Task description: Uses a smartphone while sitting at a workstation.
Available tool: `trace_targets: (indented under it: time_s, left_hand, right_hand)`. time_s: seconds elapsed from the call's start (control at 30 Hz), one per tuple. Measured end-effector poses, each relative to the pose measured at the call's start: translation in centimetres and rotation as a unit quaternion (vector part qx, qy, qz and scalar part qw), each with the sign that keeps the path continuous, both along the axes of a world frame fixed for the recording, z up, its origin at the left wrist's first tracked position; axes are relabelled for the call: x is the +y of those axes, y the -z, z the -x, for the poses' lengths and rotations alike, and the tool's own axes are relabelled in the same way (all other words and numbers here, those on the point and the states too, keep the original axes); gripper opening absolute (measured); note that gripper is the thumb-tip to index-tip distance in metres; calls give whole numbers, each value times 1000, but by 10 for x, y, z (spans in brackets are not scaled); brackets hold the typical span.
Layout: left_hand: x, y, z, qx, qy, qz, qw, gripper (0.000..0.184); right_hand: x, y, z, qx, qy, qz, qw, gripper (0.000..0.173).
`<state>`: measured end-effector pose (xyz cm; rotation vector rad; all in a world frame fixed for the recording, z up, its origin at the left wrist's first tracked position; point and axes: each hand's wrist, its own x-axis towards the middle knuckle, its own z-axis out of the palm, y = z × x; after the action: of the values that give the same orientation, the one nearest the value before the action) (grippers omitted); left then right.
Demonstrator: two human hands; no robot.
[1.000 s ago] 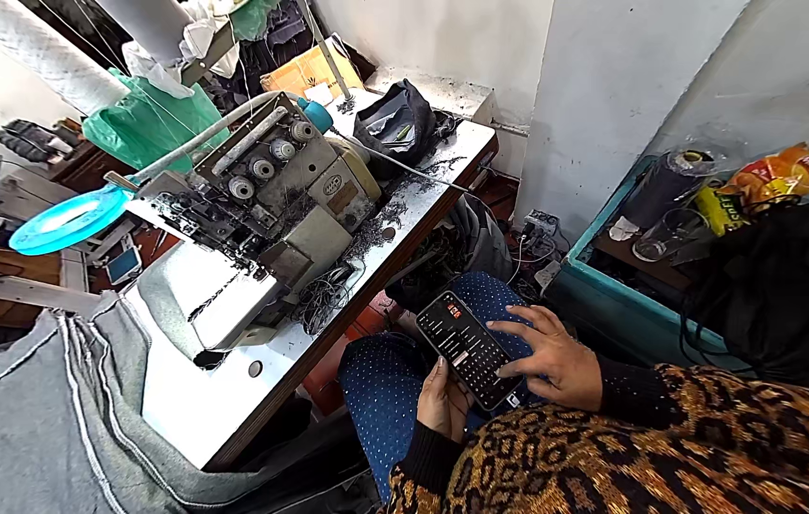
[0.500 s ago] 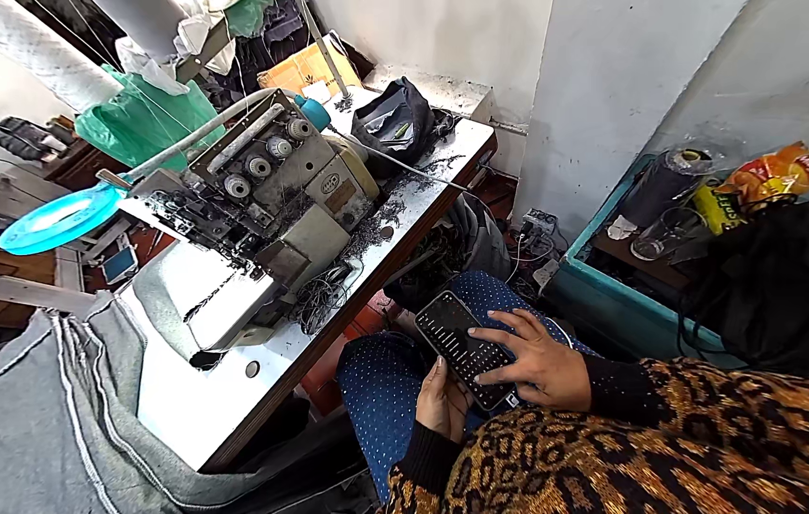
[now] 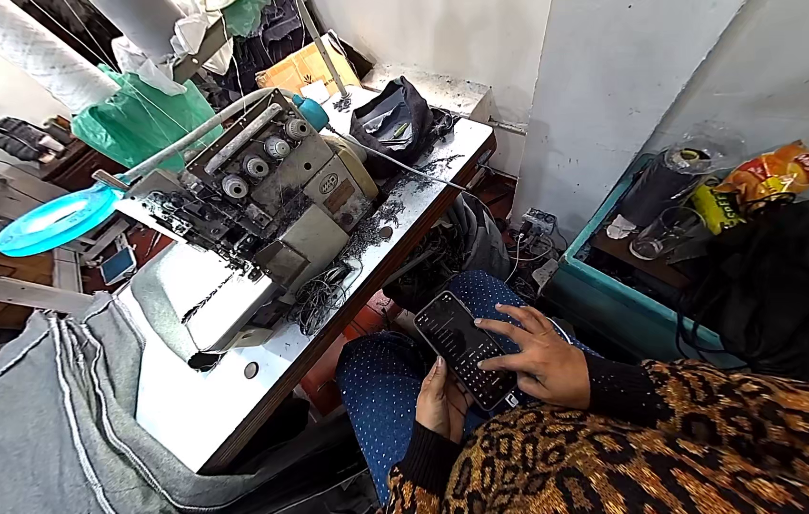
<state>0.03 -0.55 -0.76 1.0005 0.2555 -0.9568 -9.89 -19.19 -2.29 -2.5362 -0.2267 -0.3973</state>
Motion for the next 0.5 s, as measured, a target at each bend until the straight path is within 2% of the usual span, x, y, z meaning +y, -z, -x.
trace_targets:
  time_s: [0.23, 0.43, 0.5]
  left_hand:
    - [1, 2, 0, 0, 0, 4, 1000, 43]
    - [0, 1, 0, 0, 2, 2, 1000, 42]
    - [0, 1, 0, 0, 0, -1, 1000, 42]
  right_hand:
    - [-2, 5, 4, -92, 3, -27, 995, 33]
    - [-6, 0, 5, -11, -50, -36, 998, 33]
    - [-6, 0, 5, -15, -49, -39, 998, 33]
